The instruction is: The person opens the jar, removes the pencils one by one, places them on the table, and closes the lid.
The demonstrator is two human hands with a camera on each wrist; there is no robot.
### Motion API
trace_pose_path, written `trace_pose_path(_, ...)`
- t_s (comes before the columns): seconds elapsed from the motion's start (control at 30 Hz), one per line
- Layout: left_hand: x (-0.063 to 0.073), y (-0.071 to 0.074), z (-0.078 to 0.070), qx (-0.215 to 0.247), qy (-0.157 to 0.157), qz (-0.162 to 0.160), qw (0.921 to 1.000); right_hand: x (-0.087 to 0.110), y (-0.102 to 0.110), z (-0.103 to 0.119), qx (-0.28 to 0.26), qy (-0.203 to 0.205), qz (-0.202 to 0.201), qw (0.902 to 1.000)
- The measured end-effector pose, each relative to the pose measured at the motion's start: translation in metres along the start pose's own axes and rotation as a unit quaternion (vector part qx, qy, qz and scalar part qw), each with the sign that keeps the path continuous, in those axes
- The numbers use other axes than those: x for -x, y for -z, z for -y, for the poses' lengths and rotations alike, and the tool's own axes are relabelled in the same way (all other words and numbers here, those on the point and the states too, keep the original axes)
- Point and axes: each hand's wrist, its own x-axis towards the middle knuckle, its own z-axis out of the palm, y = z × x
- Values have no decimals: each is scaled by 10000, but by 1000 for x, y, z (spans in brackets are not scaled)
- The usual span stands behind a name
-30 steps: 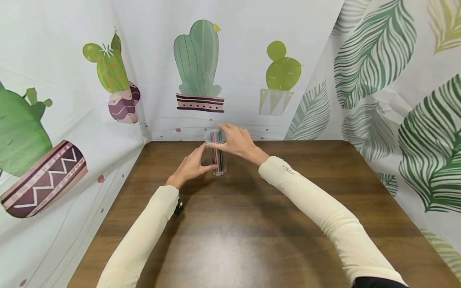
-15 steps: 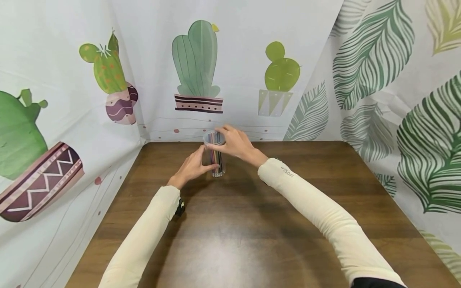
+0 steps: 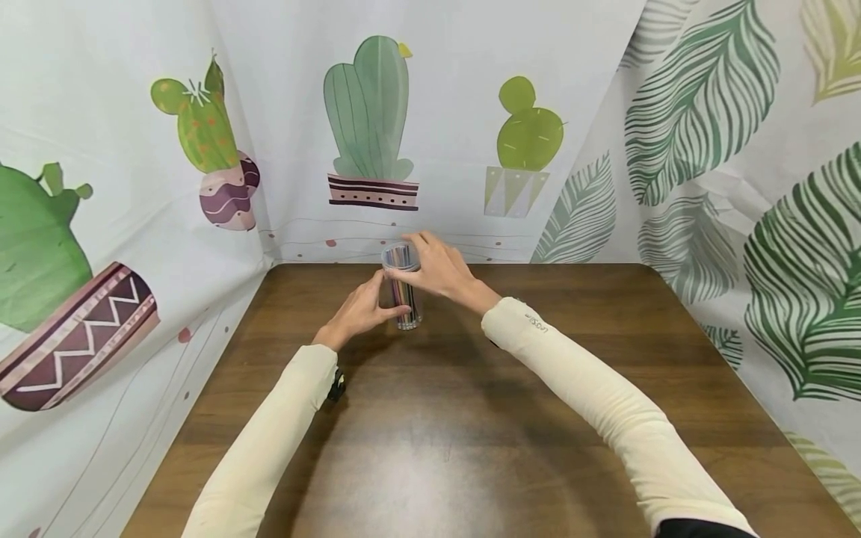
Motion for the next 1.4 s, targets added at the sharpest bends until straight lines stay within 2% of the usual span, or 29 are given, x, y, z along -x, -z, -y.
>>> trace_pose_path(0.17, 0, 0, -1, 46, 16, 55, 10000, 1, 1, -3, 1, -71, -155, 9999)
trace_pose_path(0.43, -2, 0, 1, -51, -20, 68, 10000, 0, 4, -7, 4, 271, 194, 9994)
trace_pose_path(0.53, -2, 1, 1, -51, -6, 108, 9999, 1, 4, -5, -106, 77, 104, 9999)
trace_pose_path(0.7, 0, 3, 0, 20, 86, 209, 9997, 2, 2, -3, -248, -261, -269, 9990)
trace_pose_path(0.83, 0, 2, 0, -15, 72, 206, 9998, 1, 1, -3, -205, -199, -351, 9990)
trace_pose_path(1.07, -1, 4, 0, -116, 33, 124, 9999, -2, 3, -2, 71, 78, -120, 9999)
trace_pose_path(1.27, 0, 5, -2, -43, 32, 194, 9998, -3, 2, 2, -21, -200, -388, 9990)
trace_pose_path(1.4, 1, 3, -2, -20, 90, 295, 9995, -1, 1, 2, 73, -230, -310, 9992)
